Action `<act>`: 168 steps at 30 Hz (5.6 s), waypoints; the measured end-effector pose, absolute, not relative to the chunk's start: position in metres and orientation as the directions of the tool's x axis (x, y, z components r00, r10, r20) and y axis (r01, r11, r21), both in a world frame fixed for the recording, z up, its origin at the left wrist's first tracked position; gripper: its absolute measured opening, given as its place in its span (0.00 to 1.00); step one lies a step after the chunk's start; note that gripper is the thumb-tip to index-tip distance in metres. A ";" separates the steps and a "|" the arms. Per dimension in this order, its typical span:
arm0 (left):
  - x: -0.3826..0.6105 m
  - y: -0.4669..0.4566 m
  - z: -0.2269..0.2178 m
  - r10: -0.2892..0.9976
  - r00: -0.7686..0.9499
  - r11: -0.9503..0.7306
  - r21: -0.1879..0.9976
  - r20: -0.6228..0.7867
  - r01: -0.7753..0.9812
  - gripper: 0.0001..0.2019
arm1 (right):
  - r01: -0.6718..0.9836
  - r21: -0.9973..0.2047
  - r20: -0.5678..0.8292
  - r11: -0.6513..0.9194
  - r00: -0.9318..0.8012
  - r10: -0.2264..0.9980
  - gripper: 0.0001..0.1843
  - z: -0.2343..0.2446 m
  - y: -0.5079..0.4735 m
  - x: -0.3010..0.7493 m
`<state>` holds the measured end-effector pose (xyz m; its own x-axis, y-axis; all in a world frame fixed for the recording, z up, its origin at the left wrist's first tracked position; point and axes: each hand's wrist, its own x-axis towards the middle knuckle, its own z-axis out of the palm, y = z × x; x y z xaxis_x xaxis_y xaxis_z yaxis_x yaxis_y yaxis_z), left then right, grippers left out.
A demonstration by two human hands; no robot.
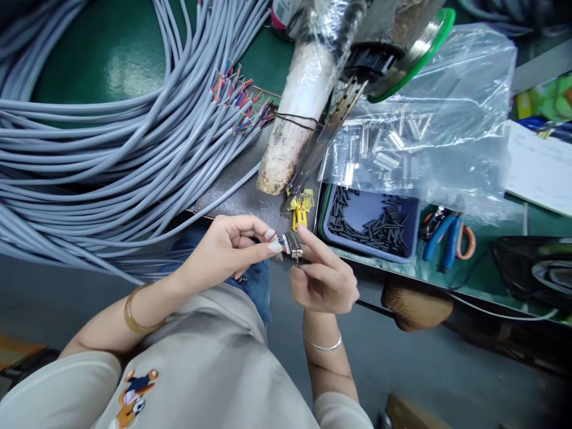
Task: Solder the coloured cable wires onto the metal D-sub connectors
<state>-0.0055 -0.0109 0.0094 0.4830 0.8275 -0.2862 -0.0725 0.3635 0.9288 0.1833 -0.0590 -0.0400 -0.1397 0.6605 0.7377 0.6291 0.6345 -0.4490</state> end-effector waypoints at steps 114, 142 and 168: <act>-0.012 -0.011 0.000 0.897 0.440 0.022 0.999 -0.038 0.043 0.07 | 0.803 -0.437 0.690 0.406 0.010 0.723 0.11 -0.012 -0.051 0.170; -0.011 -0.070 0.013 0.897 0.354 -0.322 0.940 0.264 0.116 0.08 | 0.702 -0.668 0.381 0.248 0.036 0.924 0.10 0.037 -0.091 0.205; -0.024 -0.031 -0.002 0.837 0.429 0.372 0.928 -0.339 0.007 0.12 | 0.690 -0.715 0.540 0.109 0.447 0.713 0.04 0.021 -0.045 0.231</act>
<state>-0.0243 -0.0313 -0.0022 0.4289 0.8373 -0.3391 0.0072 0.3722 0.9281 0.2314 -0.0446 0.0213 0.4473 0.7127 0.5404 0.6905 0.1089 -0.7151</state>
